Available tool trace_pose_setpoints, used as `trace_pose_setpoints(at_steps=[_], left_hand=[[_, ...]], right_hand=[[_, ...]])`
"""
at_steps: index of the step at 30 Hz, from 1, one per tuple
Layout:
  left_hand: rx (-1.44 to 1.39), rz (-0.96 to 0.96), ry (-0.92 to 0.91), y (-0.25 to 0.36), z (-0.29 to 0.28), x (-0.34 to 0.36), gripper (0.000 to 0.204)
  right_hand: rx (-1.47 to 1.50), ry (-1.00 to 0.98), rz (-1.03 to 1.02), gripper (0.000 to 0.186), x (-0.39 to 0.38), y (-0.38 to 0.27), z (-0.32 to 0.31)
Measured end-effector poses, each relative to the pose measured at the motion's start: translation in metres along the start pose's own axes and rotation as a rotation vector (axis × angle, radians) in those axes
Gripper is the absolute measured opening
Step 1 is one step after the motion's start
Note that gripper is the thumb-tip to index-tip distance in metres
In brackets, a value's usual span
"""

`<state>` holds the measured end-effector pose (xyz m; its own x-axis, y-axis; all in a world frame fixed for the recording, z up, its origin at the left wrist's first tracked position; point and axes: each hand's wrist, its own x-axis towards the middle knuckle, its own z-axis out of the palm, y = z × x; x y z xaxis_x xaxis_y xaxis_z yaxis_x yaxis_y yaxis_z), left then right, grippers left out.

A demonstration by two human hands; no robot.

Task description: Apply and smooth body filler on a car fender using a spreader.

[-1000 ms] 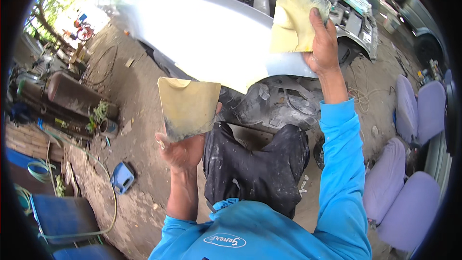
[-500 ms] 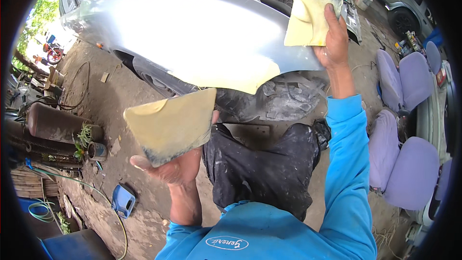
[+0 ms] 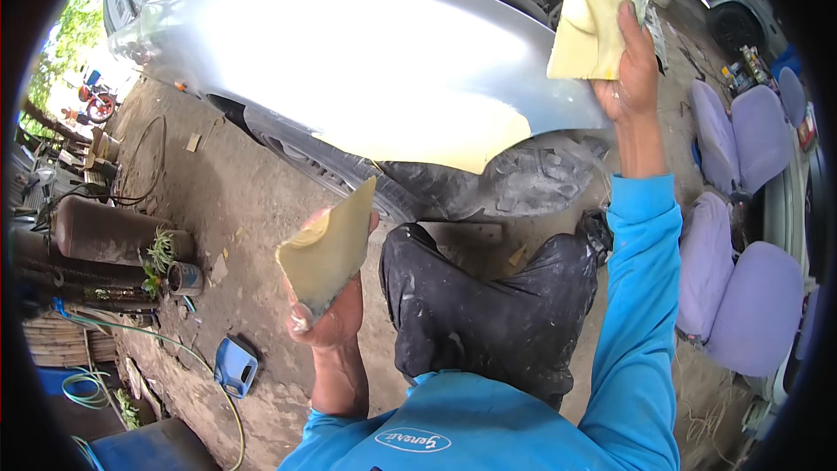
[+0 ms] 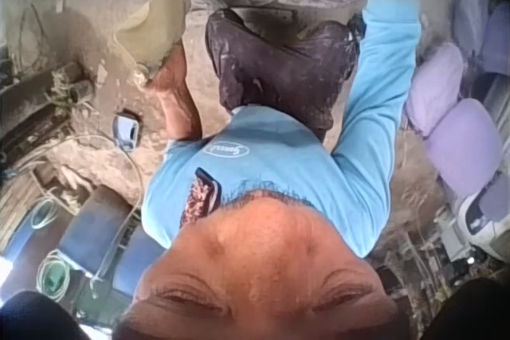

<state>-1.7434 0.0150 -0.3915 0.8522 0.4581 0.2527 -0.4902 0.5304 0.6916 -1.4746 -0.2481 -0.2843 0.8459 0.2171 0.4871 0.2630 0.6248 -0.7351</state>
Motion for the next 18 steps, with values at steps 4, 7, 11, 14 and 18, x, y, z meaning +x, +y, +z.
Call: trace_pose_setpoints(at_steps=[4, 7, 11, 14, 18], left_hand=[[0.087, 0.113, -0.218, -0.007, -0.005, -0.008, 0.085], [0.173, 0.197, -0.266, -0.014, 0.000, -0.018, 0.078], [0.208, 0.274, -0.290, -0.019, 0.015, -0.036, 0.052], [0.400, 0.262, -0.316, -0.020, 0.036, -0.042, 0.051], [0.868, 0.324, -0.418, -0.022, 0.055, -0.044, 0.054]], right_hand=[[-0.023, 0.007, 0.012, 0.044, -0.002, 0.000, -0.004], [-0.020, -0.004, 0.022, 0.044, -0.007, -0.002, -0.002], [-0.119, 0.013, 0.127, 0.042, -0.084, 0.003, 0.026], [-0.524, -0.034, 0.180, 0.039, -0.154, 0.026, 0.040], [0.124, 0.107, 0.630, 0.037, -0.197, 0.038, 0.070]])
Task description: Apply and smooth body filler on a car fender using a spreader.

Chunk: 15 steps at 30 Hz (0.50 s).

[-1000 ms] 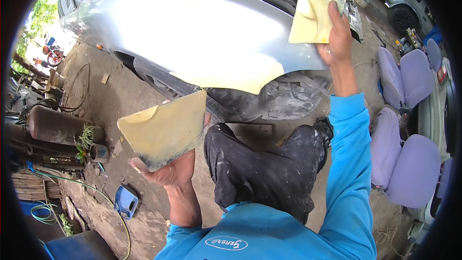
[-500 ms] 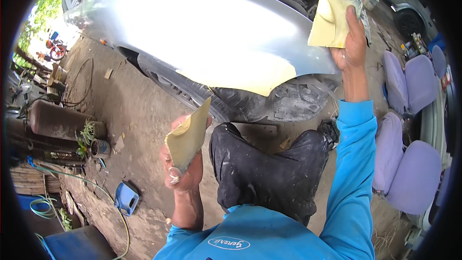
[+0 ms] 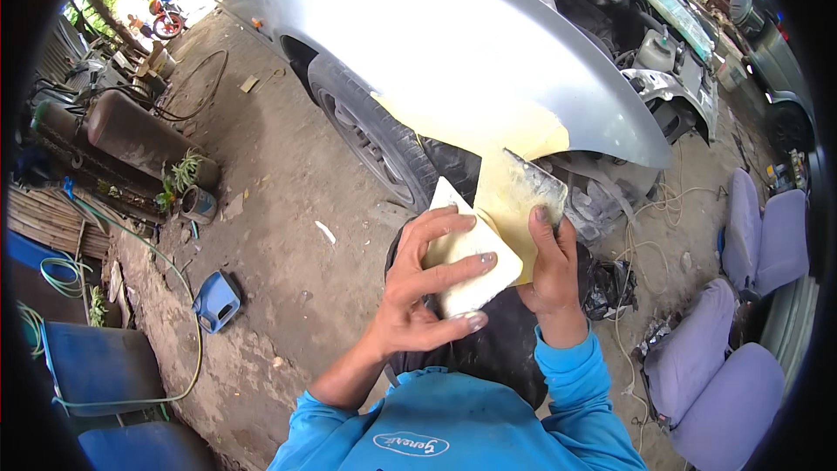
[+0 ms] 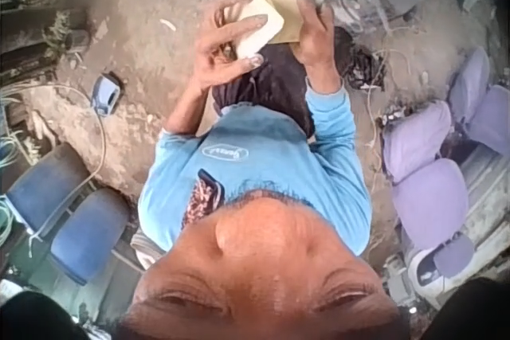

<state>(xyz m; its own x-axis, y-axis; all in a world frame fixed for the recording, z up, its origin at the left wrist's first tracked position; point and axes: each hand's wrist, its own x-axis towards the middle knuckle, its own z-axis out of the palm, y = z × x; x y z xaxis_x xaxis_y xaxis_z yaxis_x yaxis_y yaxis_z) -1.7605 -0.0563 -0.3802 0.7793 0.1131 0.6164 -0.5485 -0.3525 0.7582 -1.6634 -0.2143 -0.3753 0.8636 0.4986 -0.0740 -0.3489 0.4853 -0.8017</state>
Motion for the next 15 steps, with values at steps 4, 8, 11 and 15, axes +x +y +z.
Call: trace_pose_setpoints(at_steps=[4, 8, 11, 15], left_hand=[[0.304, -0.029, -0.165, -0.004, -0.001, -0.009, 0.051], [0.595, -0.091, -0.254, -0.003, -0.020, -0.004, 0.052], [0.657, -0.005, -0.187, 0.025, -0.004, 0.014, 0.051], [0.735, -0.118, -0.522, 0.036, 0.012, 0.028, 0.050]], right_hand=[[0.046, 0.110, 0.078, 0.037, -0.004, -0.013, -0.018], [-0.015, 0.160, 0.005, 0.030, -0.011, -0.023, -0.037], [-0.309, 0.123, -0.227, 0.029, -0.009, -0.009, -0.052], [-0.480, 0.135, -0.281, 0.029, -0.013, -0.021, -0.040]])
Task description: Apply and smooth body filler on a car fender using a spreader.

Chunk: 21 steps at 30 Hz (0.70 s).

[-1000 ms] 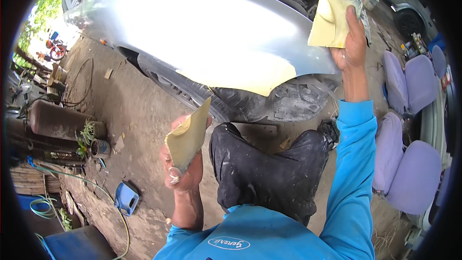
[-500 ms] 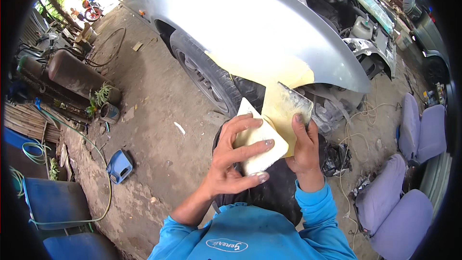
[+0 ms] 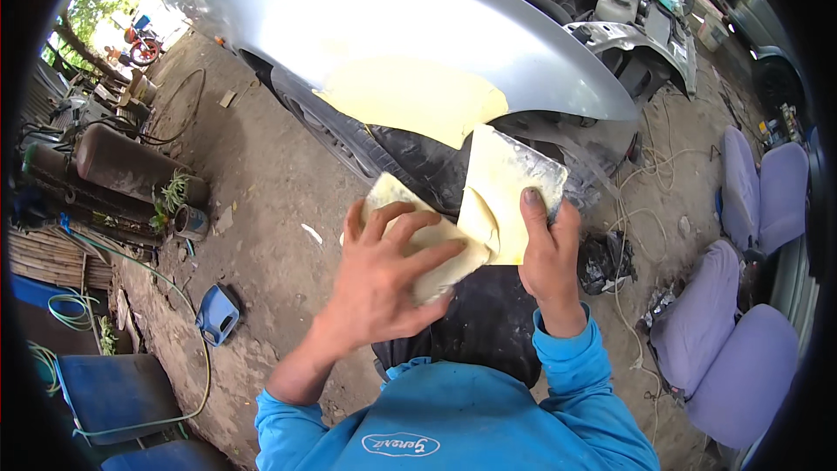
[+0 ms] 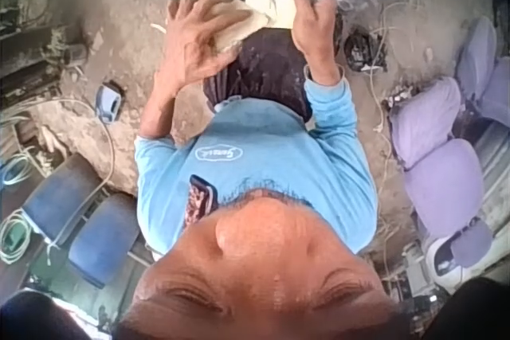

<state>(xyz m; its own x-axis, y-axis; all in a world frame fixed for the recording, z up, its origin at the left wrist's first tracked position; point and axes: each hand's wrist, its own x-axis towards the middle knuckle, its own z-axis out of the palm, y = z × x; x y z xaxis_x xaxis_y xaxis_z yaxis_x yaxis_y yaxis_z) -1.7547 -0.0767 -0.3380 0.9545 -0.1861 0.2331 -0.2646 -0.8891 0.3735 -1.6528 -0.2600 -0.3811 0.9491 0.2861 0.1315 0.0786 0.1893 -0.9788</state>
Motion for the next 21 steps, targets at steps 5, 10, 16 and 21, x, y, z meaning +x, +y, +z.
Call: trace_pose_setpoints(at_steps=[5, 10, 16, 21], left_hand=[[-0.671, -0.050, 0.085, -0.011, 0.015, -0.004, 0.050], [-0.080, 0.076, 0.175, -0.015, 0.005, -0.002, 0.046], [0.041, 0.176, 0.116, -0.017, 0.021, 0.015, 0.045], [0.292, 0.226, 0.474, -0.047, 0.027, 0.065, 0.042]], right_hand=[[0.421, 0.112, 0.215, 0.026, -0.005, 0.001, 0.004], [0.416, 0.295, 0.167, 0.028, -0.010, -0.004, -0.009], [0.175, 0.601, -0.269, 0.038, -0.012, 0.004, -0.035], [0.251, 0.676, -0.228, 0.044, -0.011, -0.002, -0.047]])
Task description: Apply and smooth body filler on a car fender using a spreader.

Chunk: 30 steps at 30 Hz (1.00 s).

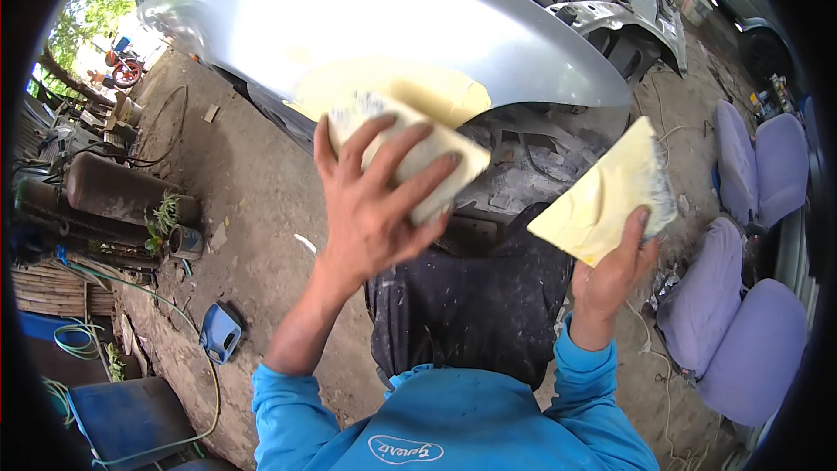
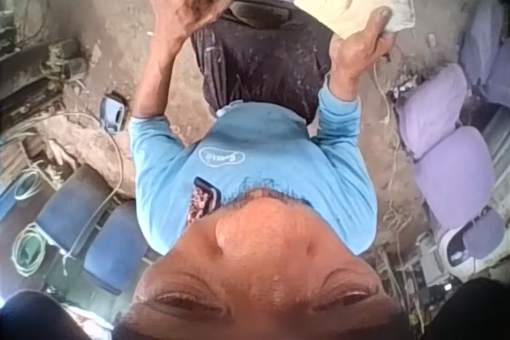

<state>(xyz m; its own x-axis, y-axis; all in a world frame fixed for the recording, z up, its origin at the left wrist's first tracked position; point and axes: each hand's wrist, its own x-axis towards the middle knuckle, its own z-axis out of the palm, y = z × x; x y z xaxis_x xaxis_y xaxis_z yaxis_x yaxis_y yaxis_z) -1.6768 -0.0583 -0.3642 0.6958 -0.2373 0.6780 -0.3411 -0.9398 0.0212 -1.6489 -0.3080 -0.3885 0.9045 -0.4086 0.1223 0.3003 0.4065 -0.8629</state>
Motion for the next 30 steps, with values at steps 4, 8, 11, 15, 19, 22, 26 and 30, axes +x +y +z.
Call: trace_pose_setpoints(at_steps=[4, 8, 11, 15, 19, 22, 26, 30], left_hand=[[-0.007, 0.059, 0.056, -0.009, 0.024, 0.028, 0.043], [-0.014, 0.112, 0.072, -0.015, 0.033, 0.039, 0.044], [0.016, 0.113, 0.044, -0.015, 0.033, 0.038, 0.042], [-0.057, 0.069, 0.003, -0.016, 0.023, 0.032, 0.041], [-0.029, 0.112, 0.031, -0.009, 0.027, 0.044, 0.042], [-0.006, 0.128, 0.041, -0.013, 0.031, 0.044, 0.042], [-0.034, 0.095, 0.005, -0.013, 0.025, 0.040, 0.043], [-0.001, 0.089, 0.017, -0.015, 0.020, 0.042, 0.044]], right_hand=[[-0.029, -0.070, 0.034, 0.042, -0.008, 0.011, -0.010], [-0.039, -0.086, 0.055, 0.042, -0.005, 0.015, -0.025], [-0.040, -0.072, 0.077, 0.044, -0.005, 0.018, -0.032], [-0.050, -0.092, 0.082, 0.045, -0.006, 0.017, -0.030], [-0.031, -0.105, 0.086, 0.044, -0.003, 0.018, -0.032], [-0.032, -0.103, 0.081, 0.044, -0.004, 0.018, -0.030], [-0.021, -0.088, 0.085, 0.041, -0.004, 0.019, -0.028], [-0.087, -0.112, 0.135, 0.056, -0.007, 0.032, -0.047]])
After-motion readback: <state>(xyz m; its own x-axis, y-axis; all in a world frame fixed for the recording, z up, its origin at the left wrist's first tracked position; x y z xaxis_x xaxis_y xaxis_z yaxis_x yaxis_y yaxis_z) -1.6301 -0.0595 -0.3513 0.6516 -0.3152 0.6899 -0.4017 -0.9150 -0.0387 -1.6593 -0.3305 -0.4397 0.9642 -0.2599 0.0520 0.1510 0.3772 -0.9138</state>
